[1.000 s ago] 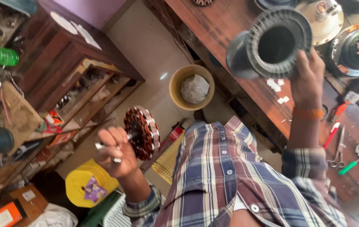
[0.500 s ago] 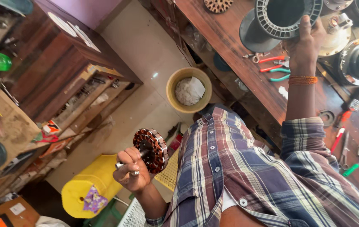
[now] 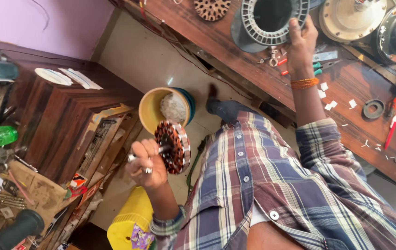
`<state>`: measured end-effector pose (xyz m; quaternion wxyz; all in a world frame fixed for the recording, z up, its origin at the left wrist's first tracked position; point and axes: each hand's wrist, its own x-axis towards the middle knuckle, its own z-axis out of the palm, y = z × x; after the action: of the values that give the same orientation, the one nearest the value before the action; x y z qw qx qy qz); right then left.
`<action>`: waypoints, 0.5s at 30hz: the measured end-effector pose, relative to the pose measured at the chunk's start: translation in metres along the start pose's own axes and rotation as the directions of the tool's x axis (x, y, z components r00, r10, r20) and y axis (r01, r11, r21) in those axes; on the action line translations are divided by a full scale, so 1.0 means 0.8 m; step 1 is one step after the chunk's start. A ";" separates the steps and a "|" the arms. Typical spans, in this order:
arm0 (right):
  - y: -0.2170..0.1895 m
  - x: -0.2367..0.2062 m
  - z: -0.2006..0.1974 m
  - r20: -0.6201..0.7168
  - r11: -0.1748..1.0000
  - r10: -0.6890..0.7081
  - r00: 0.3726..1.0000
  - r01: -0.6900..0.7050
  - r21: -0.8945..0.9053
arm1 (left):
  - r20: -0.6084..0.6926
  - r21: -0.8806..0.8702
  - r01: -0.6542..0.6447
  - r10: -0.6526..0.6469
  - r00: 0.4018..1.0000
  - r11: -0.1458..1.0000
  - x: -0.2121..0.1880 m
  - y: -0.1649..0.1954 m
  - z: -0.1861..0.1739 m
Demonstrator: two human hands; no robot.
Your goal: The person works on a copper-wound motor armature at a workbench, fitting small white insulating pieces into the armature slots by hand, trimming pieces with scissors, and using a screwdriver on the assembly. They rotate the armature to reach different slots and reposition it on the bench while working.
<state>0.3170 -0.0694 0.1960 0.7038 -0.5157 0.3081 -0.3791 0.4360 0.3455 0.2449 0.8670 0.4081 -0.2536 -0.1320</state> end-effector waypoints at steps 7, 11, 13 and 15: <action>0.037 0.075 0.006 -0.013 0.995 0.004 1.000 -0.005 -0.103 | 0.373 0.081 0.011 -0.040 0.927 0.997 0.166 -0.089 0.065; 0.055 0.108 0.000 -0.046 0.930 0.028 0.999 -0.043 -0.366 | 0.599 0.167 0.067 -0.155 0.786 0.984 0.243 -0.160 0.105; 0.062 0.119 0.000 -0.062 0.960 0.135 0.989 -0.146 -0.240 | 0.681 0.177 -0.017 -0.110 0.724 0.984 0.283 -0.205 0.134; 0.069 0.112 0.000 -0.116 0.976 0.087 0.989 -0.108 -0.188 | 0.736 0.128 -0.017 -0.084 0.671 0.992 0.317 -0.247 0.160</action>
<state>0.3759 -0.1354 0.1395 0.6505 -0.5449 0.4060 -0.3393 0.5737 0.0279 0.2447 0.6603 0.3773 -0.5830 -0.2859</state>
